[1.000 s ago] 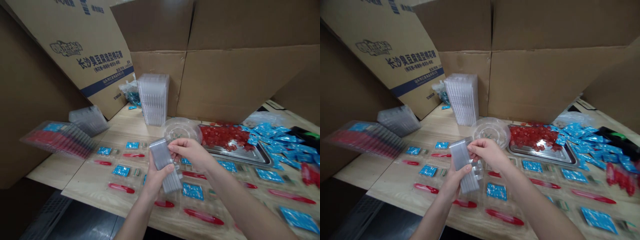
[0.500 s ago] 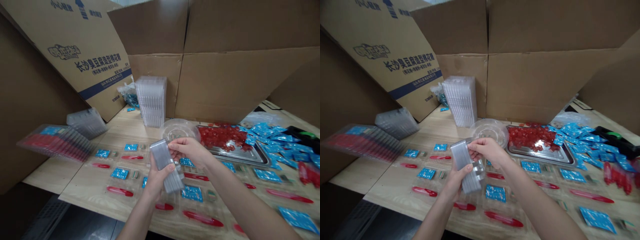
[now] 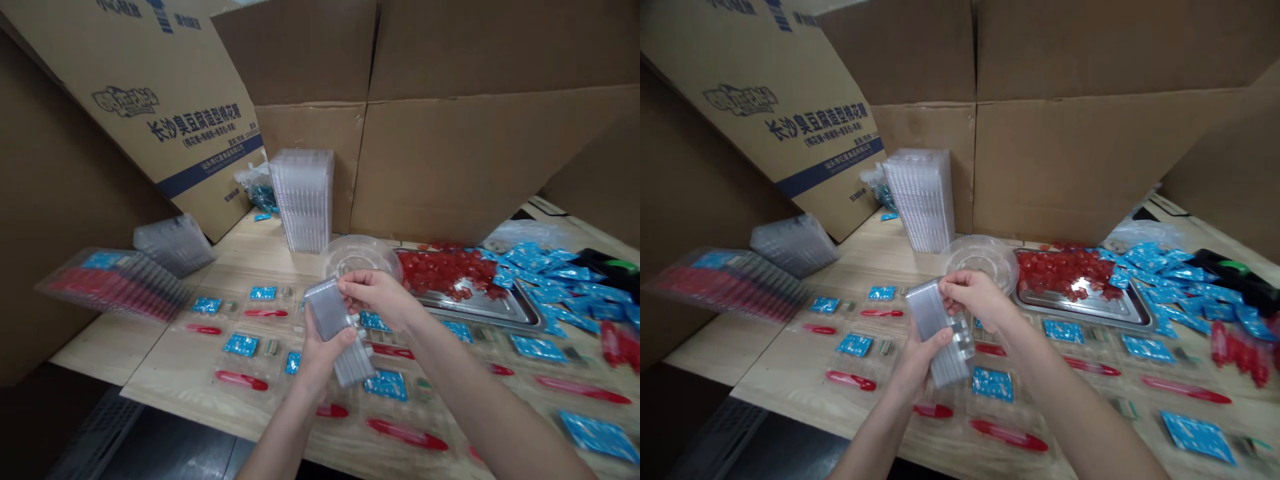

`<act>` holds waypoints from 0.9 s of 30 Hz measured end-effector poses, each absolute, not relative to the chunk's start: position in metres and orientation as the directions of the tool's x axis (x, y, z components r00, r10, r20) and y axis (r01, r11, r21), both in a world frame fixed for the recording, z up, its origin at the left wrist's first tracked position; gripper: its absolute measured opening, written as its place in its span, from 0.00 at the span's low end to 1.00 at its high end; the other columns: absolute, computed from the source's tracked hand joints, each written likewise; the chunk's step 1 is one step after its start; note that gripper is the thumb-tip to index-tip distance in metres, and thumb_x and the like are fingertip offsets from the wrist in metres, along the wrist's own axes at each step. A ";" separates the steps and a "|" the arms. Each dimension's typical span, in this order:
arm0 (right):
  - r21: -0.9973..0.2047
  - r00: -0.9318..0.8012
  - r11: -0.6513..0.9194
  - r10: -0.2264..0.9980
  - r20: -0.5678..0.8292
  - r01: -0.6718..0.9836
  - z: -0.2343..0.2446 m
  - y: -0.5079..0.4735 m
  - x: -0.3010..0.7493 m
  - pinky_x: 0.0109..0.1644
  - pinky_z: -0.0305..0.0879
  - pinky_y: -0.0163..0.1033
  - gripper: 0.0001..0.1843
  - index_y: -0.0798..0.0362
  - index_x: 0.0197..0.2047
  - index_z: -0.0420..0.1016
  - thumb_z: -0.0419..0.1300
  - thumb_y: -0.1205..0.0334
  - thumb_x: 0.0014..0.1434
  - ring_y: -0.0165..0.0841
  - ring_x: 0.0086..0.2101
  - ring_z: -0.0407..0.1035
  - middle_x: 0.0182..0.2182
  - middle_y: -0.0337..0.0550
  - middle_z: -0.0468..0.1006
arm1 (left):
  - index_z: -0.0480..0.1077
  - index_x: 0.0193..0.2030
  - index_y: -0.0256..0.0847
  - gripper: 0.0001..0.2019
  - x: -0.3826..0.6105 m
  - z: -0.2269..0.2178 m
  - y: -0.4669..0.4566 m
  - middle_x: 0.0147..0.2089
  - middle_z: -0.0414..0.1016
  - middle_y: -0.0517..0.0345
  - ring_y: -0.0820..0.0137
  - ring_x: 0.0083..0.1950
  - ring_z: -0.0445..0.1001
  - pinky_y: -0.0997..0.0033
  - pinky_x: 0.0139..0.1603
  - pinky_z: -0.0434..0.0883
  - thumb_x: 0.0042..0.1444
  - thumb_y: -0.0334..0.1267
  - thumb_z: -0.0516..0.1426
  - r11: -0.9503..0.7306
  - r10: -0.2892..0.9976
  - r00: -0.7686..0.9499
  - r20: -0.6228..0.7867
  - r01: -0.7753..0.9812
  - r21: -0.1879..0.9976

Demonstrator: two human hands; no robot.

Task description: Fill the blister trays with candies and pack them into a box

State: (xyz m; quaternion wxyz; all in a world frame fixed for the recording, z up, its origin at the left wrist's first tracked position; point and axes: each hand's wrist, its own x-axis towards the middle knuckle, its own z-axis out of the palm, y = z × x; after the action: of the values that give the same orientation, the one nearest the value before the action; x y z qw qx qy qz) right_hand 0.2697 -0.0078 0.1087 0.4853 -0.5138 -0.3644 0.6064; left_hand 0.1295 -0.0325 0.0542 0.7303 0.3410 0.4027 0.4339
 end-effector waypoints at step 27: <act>-0.528 0.113 0.052 0.955 0.275 0.847 0.105 0.023 0.303 0.46 0.60 0.43 0.08 0.56 0.31 0.74 0.55 0.72 0.56 0.39 0.39 0.69 0.34 0.50 0.77 | 0.65 0.54 0.44 0.31 0.099 0.052 -0.012 0.48 0.76 0.53 0.57 0.50 0.75 0.57 0.49 0.73 0.41 0.42 0.67 0.406 0.910 0.144 -0.389 -0.499 0.766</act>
State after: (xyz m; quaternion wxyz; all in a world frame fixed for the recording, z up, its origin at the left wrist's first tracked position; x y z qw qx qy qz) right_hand 0.3030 0.0229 0.1051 0.3008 -0.6826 -0.6600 0.0893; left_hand 0.0986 -0.0123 0.0524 0.7182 0.2375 0.4329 0.4903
